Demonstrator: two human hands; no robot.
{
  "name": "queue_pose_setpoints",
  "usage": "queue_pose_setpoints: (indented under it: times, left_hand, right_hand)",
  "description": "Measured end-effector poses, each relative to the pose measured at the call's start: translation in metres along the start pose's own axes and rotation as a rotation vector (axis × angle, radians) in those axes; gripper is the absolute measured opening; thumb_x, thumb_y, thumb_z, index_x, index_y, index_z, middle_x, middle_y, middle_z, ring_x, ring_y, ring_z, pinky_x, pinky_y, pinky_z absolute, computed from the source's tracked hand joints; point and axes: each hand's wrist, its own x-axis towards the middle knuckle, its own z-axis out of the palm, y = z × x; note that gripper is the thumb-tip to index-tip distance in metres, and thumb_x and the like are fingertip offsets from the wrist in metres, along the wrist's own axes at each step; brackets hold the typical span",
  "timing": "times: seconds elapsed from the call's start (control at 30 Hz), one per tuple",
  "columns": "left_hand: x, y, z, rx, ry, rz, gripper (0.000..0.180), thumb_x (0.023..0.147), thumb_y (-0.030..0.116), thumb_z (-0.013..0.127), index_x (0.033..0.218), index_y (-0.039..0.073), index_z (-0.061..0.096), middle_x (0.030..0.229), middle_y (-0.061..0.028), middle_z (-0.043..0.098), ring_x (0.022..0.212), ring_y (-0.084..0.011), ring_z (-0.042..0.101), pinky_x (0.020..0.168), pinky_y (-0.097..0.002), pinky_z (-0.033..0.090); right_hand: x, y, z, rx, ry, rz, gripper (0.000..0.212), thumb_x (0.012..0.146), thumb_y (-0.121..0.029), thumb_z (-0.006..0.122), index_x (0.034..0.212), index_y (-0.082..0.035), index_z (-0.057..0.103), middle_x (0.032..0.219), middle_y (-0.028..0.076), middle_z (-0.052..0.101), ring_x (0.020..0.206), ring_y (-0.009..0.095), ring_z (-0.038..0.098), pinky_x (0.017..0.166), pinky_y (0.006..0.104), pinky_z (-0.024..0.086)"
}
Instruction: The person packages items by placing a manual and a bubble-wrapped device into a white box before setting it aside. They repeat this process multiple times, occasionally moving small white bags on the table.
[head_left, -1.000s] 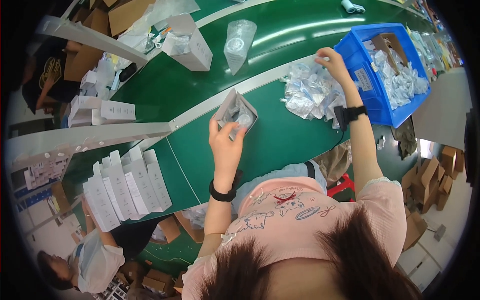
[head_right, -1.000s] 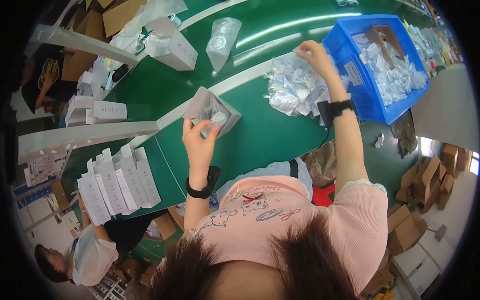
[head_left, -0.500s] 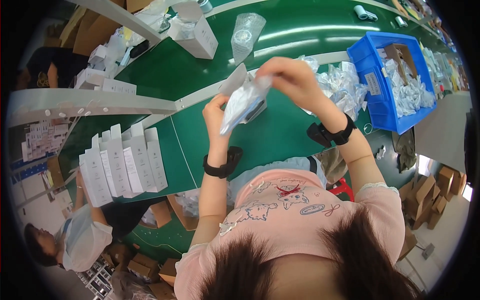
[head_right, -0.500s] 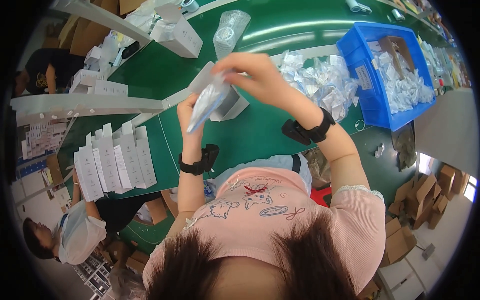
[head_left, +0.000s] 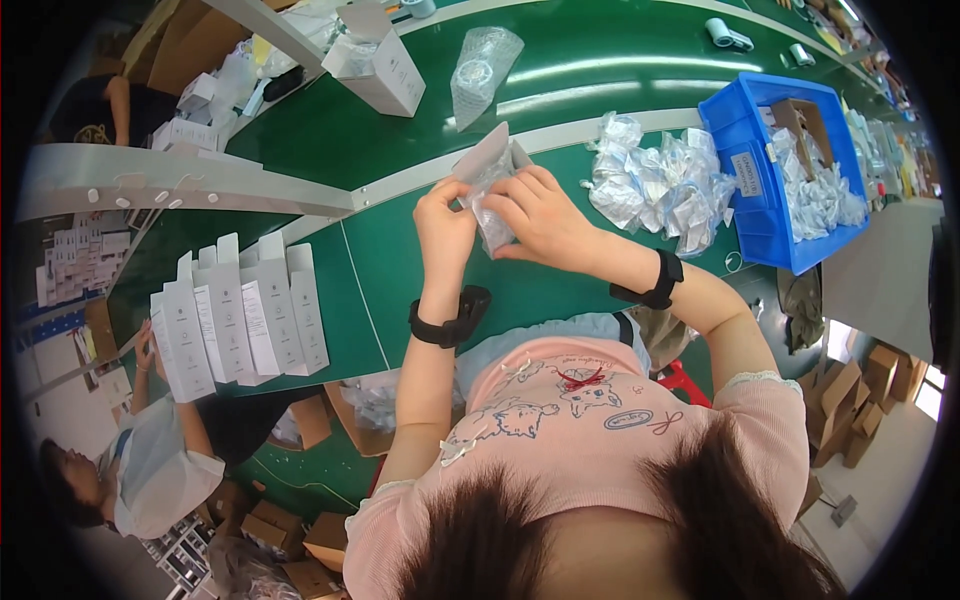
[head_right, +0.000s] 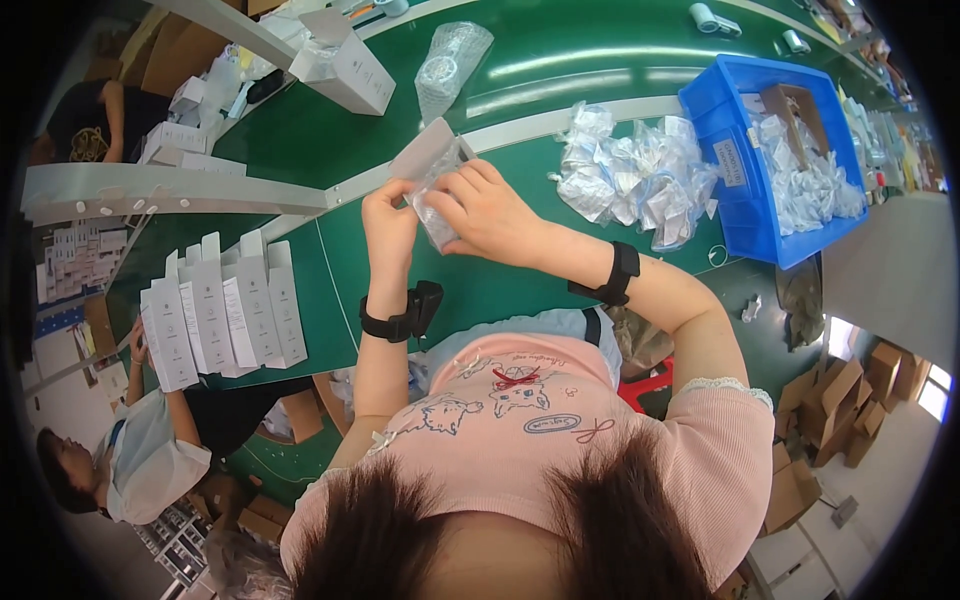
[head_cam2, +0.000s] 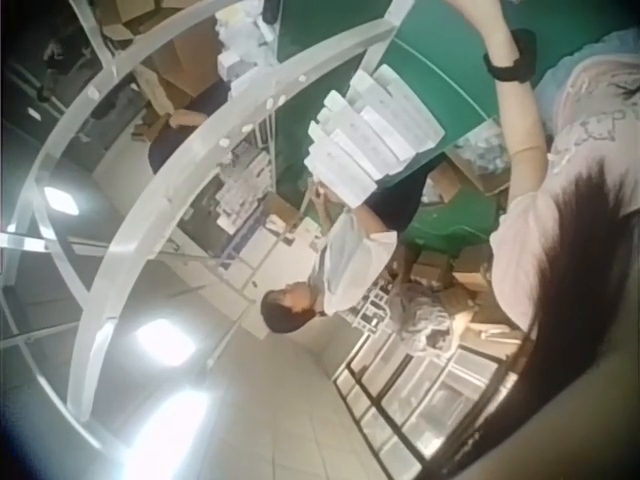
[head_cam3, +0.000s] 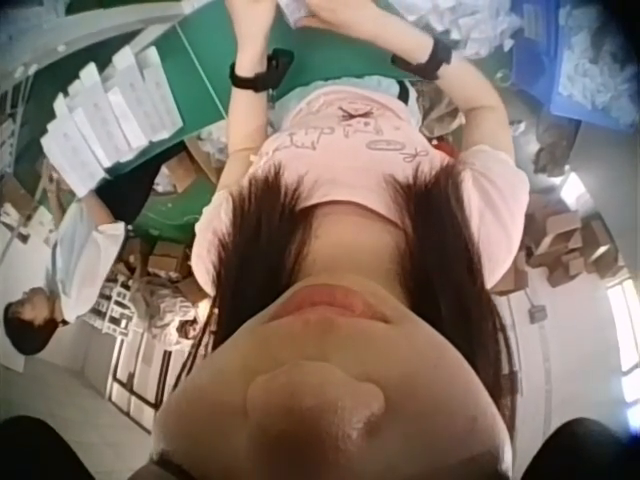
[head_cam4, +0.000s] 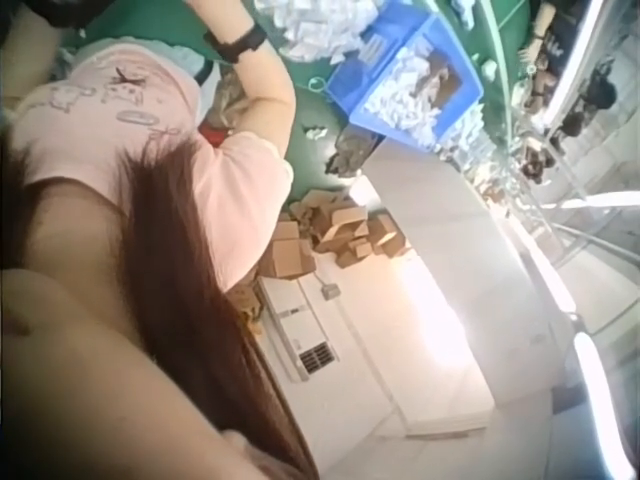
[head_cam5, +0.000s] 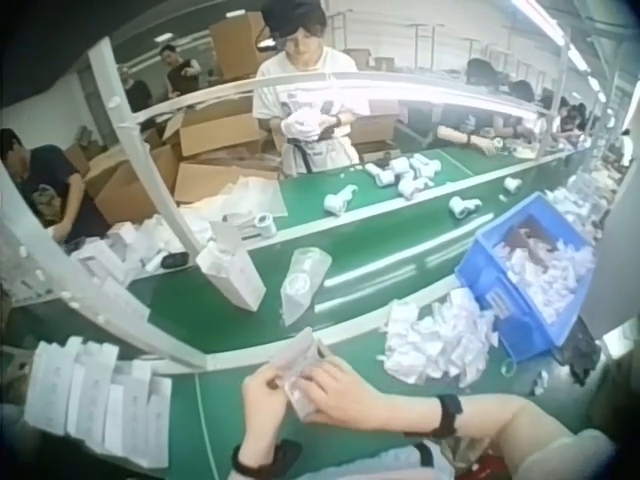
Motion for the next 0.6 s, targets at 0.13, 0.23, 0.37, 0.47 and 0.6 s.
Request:
queue_pose_setpoints:
  times: [0.13, 0.23, 0.37, 0.47, 0.6]
  left_hand:
    - [-0.003, 0.000, -0.001, -0.118, -0.028, -0.078, 0.012, 0.066, -0.005, 0.057, 0.076, -0.007, 0.061, 0.092, -0.0109, 0.062, 0.077, -0.0147, 0.059, 0.066, -0.0246, 0.045]
    - [-0.003, -0.004, -0.003, -0.174, -0.045, -0.115, 0.010, 0.066, -0.005, 0.058, 0.076, -0.007, 0.061, 0.094, -0.0107, 0.062, 0.079, -0.0150, 0.058, 0.067, -0.0251, 0.045]
    - [0.000, -0.005, -0.004, -0.186, -0.067, -0.100, 0.009, 0.067, -0.004, 0.060, 0.076, -0.007, 0.062, 0.096, -0.0110, 0.062, 0.081, -0.0153, 0.058, 0.068, -0.0251, 0.045]
    - [-0.002, -0.002, -0.002, -0.229, -0.069, -0.133, 0.009, 0.068, -0.003, 0.062, 0.076, -0.006, 0.062, 0.096, -0.0115, 0.062, 0.082, -0.0152, 0.058, 0.068, -0.0248, 0.045]
    - [-0.001, -0.007, -0.001, -0.189, -0.017, -0.058, 0.006, 0.069, -0.001, 0.062, 0.074, -0.005, 0.062, 0.094, -0.0114, 0.062, 0.081, -0.0161, 0.058, 0.070, -0.0246, 0.045]
  right_hand:
    - [-0.005, 0.017, -0.008, 0.173, 0.106, 0.011, 0.049, 0.058, -0.019, 0.072, 0.103, -0.009, 0.058, 0.100, 0.010, 0.050, 0.091, 0.028, 0.049, 0.077, 0.0391, 0.041]
    - [0.002, 0.027, -0.021, 0.054, 0.193, -0.118, 0.043, 0.060, -0.017, 0.070, 0.101, -0.010, 0.059, 0.099, 0.009, 0.051, 0.094, 0.028, 0.049, 0.081, 0.0397, 0.040]
    - [0.002, 0.026, -0.018, 0.021, 0.042, -0.248, 0.039, 0.064, -0.014, 0.068, 0.102, -0.011, 0.059, 0.098, 0.007, 0.053, 0.097, 0.027, 0.050, 0.086, 0.0408, 0.039]
    - [-0.002, 0.028, -0.014, 0.003, -0.107, -0.288, 0.040, 0.066, -0.015, 0.067, 0.104, -0.011, 0.058, 0.099, 0.006, 0.053, 0.100, 0.026, 0.049, 0.091, 0.0428, 0.036]
    - [-0.008, 0.027, -0.020, -0.063, -0.290, -0.247, 0.043, 0.067, -0.018, 0.067, 0.108, -0.012, 0.056, 0.105, 0.005, 0.053, 0.109, 0.025, 0.046, 0.099, 0.0475, 0.028]
